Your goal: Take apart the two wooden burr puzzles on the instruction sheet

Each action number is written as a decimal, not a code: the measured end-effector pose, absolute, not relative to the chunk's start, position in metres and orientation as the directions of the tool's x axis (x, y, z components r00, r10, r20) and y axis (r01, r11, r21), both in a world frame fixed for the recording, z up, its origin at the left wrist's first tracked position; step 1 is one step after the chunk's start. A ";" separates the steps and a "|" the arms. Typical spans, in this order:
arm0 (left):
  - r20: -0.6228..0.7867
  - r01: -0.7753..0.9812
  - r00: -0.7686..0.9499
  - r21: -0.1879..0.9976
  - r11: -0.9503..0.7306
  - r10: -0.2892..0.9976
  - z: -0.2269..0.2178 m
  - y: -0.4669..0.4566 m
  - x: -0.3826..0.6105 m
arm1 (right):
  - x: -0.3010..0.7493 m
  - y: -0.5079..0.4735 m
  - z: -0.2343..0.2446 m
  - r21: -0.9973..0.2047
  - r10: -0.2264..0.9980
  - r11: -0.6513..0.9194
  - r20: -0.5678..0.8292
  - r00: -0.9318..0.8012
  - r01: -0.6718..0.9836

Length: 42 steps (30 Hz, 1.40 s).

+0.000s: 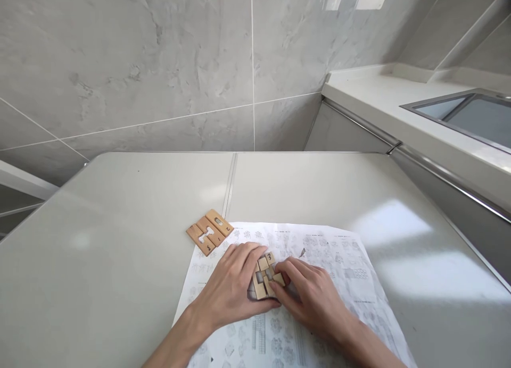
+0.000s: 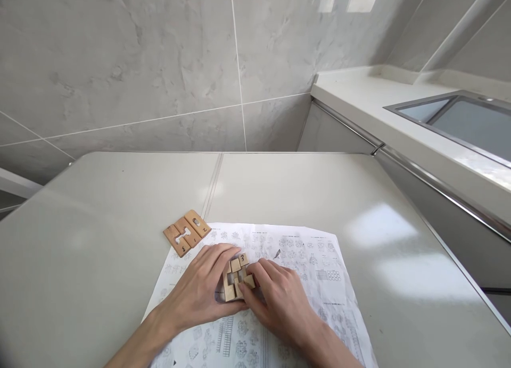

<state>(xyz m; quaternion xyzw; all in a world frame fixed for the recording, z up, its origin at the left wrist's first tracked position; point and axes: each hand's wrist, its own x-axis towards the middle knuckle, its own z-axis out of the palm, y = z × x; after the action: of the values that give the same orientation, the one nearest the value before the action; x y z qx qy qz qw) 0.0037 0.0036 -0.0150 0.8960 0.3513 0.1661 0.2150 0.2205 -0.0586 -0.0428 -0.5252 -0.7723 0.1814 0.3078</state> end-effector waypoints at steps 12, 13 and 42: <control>0.195 0.532 0.689 0.519 -0.669 0.698 -0.012 0.007 0.004 | 0.220 -0.057 -0.040 -0.650 0.920 0.391 0.246 -0.306 0.652; 0.201 0.537 0.687 0.508 -0.674 0.699 -0.010 0.008 0.001 | 0.220 -0.056 -0.040 -0.659 0.923 0.382 0.246 -0.294 0.648; 0.303 0.954 0.084 0.250 -0.164 0.949 -0.016 0.000 -0.102 | 0.220 -0.058 -0.045 -0.665 0.926 0.377 0.268 -0.264 0.645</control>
<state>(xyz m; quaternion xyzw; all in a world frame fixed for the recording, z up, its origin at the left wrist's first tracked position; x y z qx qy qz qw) -0.1020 -0.0005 -0.0162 0.7361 0.6465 0.2001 -0.0061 0.2198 -0.0580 -0.0445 -0.5138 -0.7645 0.2184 0.3222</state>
